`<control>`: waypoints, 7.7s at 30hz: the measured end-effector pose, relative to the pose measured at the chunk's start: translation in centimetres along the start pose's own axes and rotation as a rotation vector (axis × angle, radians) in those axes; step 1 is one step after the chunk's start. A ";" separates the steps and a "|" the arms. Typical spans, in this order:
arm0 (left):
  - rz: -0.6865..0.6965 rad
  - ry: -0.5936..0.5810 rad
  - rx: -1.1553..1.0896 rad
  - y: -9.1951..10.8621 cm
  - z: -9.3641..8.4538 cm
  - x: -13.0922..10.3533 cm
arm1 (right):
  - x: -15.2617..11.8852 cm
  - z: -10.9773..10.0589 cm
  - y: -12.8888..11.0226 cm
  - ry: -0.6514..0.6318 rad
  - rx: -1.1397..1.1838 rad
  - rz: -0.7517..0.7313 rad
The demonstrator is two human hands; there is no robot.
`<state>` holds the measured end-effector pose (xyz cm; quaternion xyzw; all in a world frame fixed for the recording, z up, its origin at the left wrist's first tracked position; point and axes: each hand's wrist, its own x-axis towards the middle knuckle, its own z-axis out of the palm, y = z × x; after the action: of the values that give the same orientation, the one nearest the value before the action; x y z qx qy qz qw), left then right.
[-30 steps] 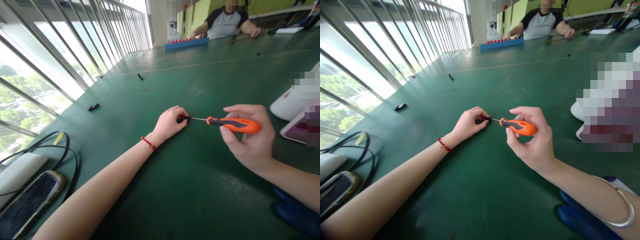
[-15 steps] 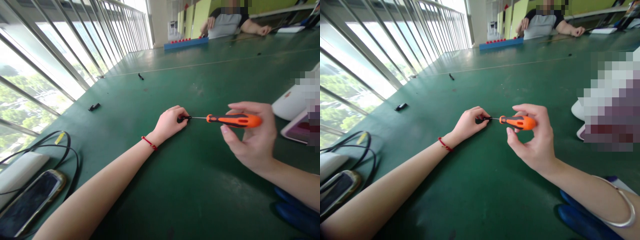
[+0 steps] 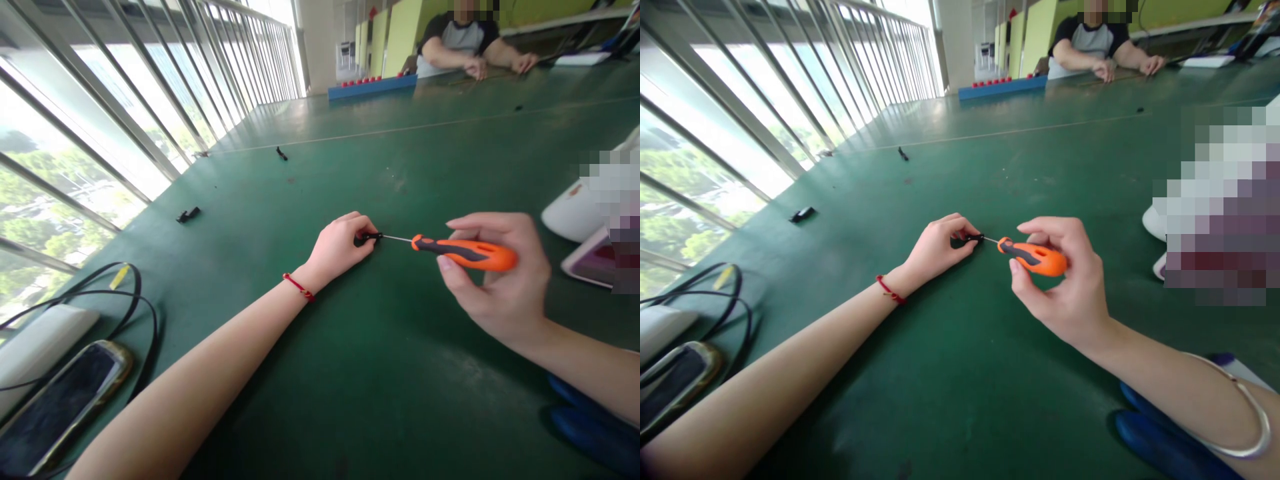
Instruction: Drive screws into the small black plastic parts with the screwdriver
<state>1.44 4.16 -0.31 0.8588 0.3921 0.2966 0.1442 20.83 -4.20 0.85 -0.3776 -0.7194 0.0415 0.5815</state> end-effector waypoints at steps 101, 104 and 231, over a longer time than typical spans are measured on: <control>0.000 0.010 0.019 -0.2 0.2 0.0 | 0.0 -0.2 -0.5 -0.178 -0.130 0.093; 0.004 0.014 0.020 -0.3 0.2 0.0 | 0.0 0.0 -0.3 -0.066 -0.074 0.068; 0.005 0.014 0.014 -0.5 0.4 0.0 | -0.2 -0.2 -0.4 -0.148 -0.104 0.129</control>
<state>1.39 4.43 -0.83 0.8586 0.3931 0.3002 0.1346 20.76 -4.68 0.99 -0.4487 -0.7357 0.0689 0.5026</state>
